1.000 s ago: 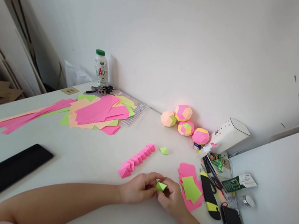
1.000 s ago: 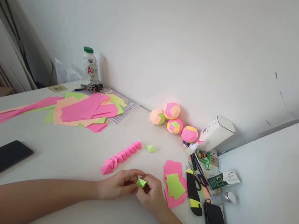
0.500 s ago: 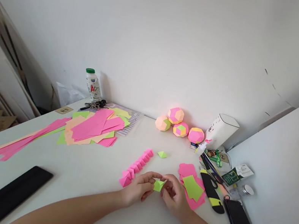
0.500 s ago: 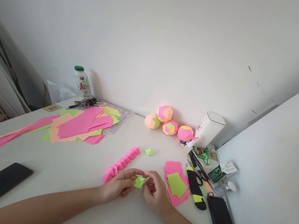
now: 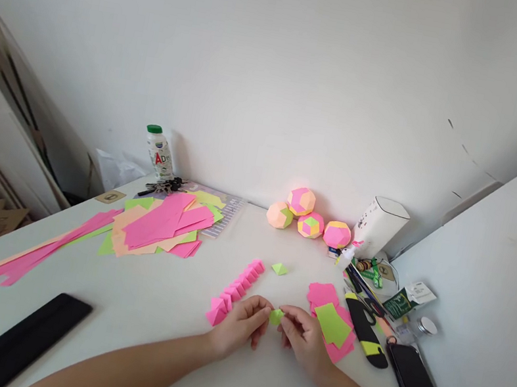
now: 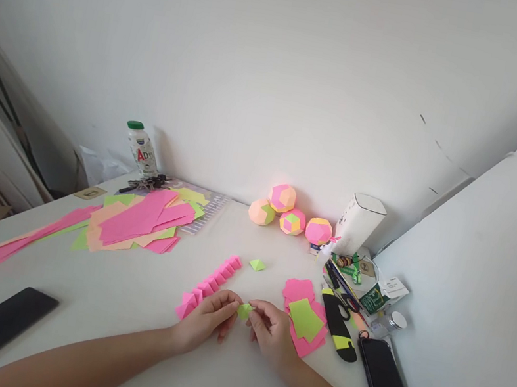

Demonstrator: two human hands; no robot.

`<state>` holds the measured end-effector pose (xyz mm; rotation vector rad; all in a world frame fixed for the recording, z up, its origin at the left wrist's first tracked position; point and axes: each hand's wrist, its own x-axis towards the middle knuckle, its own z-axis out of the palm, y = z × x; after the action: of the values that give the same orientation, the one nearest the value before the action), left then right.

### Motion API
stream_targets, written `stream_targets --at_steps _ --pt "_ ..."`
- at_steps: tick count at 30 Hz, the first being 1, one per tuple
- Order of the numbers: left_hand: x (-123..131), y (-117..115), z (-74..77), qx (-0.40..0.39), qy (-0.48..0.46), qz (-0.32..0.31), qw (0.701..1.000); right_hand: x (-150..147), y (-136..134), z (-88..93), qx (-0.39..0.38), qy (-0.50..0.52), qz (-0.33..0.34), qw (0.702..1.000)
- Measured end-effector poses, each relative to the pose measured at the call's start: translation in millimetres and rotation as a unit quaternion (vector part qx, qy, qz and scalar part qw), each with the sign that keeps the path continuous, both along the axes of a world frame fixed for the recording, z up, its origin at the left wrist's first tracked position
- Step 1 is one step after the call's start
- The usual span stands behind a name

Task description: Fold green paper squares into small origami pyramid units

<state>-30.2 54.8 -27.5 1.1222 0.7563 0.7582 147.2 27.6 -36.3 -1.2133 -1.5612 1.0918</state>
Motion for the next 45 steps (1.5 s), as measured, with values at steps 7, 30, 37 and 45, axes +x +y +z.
stream_targets --at_steps 7,30,37,45 --pt "3 2 -6.0 0.000 -0.005 0.030 1.000 -2 4 3.2 -0.067 0.059 -0.013 0.996" --pt "-3 -23 -3.3 0.369 0.183 -0.026 0.911 7 30 12.8 -0.087 0.035 -0.076 0.993" --pt "-8 -29 -0.8 0.573 0.327 -0.272 0.701 3 89 17.9 -0.073 -0.072 -0.114 0.988" --pt "-6 -20 -17.8 0.613 0.322 -0.264 0.671 -2 107 6.3 -0.042 -0.107 -0.142 0.983"
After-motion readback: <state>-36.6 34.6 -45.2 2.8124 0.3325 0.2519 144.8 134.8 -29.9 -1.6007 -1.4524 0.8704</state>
